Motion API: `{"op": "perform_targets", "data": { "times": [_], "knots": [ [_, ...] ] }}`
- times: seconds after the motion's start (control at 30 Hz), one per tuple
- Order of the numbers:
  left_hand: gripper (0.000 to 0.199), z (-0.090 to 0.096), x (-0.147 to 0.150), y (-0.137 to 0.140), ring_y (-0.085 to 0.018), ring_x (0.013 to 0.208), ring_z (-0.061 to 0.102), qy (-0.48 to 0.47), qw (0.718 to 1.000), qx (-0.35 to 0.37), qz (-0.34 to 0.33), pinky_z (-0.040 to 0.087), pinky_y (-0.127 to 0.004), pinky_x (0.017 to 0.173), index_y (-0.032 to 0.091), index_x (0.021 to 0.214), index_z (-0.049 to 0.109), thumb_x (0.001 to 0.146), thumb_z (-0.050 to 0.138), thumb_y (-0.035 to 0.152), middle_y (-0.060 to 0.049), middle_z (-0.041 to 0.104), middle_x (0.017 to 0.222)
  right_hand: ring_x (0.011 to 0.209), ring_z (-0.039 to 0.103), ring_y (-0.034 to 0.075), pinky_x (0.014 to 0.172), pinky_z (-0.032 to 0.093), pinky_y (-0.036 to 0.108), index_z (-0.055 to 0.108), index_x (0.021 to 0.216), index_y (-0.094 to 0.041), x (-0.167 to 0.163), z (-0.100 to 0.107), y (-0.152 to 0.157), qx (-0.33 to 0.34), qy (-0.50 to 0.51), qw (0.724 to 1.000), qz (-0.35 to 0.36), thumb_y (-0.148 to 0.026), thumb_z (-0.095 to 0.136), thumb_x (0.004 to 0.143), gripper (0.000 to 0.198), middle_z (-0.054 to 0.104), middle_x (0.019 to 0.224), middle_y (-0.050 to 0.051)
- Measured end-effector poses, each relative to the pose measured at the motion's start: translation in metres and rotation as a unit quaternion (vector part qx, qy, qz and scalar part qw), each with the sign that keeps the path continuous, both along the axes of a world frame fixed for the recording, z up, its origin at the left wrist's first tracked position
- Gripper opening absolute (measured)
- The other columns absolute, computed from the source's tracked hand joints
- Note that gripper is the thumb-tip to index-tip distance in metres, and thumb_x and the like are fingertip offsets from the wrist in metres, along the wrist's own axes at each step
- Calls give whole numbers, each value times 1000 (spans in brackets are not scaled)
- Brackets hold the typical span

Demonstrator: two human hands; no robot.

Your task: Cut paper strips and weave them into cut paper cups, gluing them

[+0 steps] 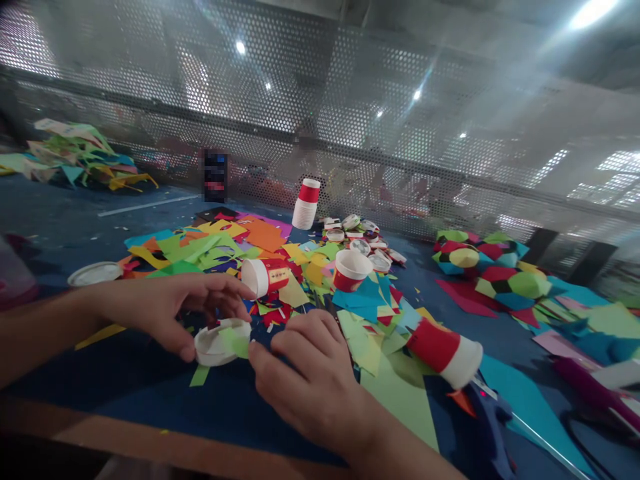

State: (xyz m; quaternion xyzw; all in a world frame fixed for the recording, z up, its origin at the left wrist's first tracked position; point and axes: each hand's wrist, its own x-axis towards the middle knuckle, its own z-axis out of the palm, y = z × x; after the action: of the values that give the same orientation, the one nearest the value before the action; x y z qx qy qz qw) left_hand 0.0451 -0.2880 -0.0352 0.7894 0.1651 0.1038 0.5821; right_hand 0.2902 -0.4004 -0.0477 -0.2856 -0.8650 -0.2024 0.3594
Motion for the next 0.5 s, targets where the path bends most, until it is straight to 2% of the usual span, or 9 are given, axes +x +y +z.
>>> {"op": "perform_targets", "data": {
  "times": [0.17,0.33,0.37,0.43,0.47,0.5],
  "knots": [
    [73,-1,0,4,-21,115,59,9,999,40,19,49,-31,91,25,134,47,69,80,21,-7,61,129,74,58,17,72,47,34,69,92,-17,0,5,-4,25,-32,999,-1,-10,65,87,10,69,71,0],
    [72,2,1,3,-22,112,59,66,987,142,35,48,-32,91,25,135,48,71,81,28,-6,64,127,74,60,19,71,49,37,64,94,-22,5,7,-6,33,-25,999,-13,-8,65,81,18,70,74,1],
    [71,3,1,1,-22,112,60,83,982,166,37,48,-32,92,25,134,49,71,81,30,-5,65,126,75,60,21,71,49,38,62,93,-24,9,11,-7,34,4,999,-23,-8,64,80,20,69,76,2],
    [67,2,3,-1,-22,111,61,118,971,207,33,47,-32,93,25,133,51,73,80,32,-5,65,127,73,61,21,68,48,39,60,88,-27,19,22,-8,30,136,988,-73,-9,60,81,19,68,77,3],
    [64,2,3,-3,-22,111,61,131,965,226,25,47,-31,93,25,133,52,75,78,32,-5,64,128,69,60,21,63,46,38,60,84,-27,26,29,-8,7,227,969,-100,-11,58,82,17,66,73,3],
    [62,1,4,-4,-22,112,61,138,960,242,14,47,-31,94,25,134,53,77,76,30,-5,63,129,60,58,19,55,43,36,59,79,-27,32,36,-8,-32,330,935,-125,-14,56,84,15,63,67,2]
  ]
}}
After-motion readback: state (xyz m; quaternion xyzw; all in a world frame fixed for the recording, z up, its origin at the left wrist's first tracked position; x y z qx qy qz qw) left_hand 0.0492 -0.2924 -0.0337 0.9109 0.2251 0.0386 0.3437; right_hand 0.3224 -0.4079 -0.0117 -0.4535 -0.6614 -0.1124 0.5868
